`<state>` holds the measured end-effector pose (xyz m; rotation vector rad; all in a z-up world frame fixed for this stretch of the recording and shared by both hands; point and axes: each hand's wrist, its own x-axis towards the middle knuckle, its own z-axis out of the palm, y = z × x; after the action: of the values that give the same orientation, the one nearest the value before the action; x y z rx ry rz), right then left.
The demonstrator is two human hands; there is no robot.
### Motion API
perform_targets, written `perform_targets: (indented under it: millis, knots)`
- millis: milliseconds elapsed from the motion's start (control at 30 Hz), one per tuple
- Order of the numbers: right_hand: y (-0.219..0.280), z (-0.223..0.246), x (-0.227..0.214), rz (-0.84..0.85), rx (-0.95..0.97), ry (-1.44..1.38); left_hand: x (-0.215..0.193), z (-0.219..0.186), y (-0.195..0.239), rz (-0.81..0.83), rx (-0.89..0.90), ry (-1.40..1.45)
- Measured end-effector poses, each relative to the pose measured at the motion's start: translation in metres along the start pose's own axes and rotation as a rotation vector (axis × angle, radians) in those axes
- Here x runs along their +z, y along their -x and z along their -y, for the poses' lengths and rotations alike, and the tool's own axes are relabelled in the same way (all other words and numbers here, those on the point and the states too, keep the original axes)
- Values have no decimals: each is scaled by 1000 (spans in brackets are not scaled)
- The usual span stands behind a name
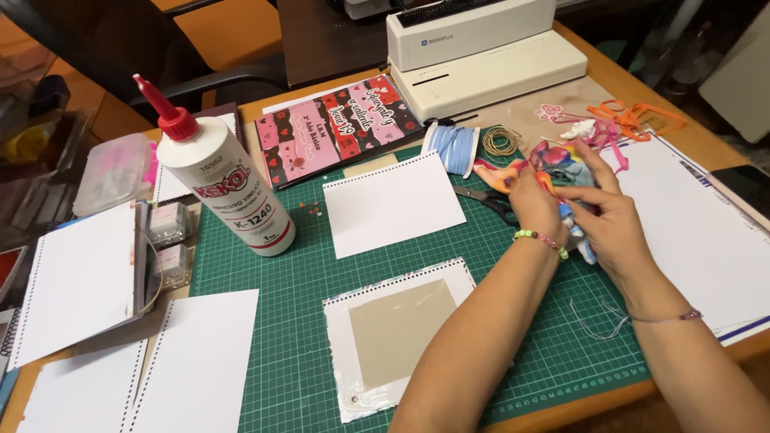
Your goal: Assembling a notebook cover by applying glue to cardboard and smoothing paper over it with a sponge
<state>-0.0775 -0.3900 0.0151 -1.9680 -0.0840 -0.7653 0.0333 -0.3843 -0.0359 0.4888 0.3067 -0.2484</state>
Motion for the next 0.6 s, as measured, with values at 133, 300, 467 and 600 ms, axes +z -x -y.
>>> perform_targets:
  millis: [133, 300, 467, 600]
  knots:
    - [2, 12, 1, -42, -27, -16, 5, -8, 9, -18, -74, -54]
    - [8, 16, -3, -2, -100, 209, 11, -18, 11, -170, -288, -62]
    - [20, 14, -5, 19, -168, 432, 2, -24, 9, -180, -231, -215]
    - [25, 17, -10, -106, -271, 552, 1, -14, 1, -187, -217, -257]
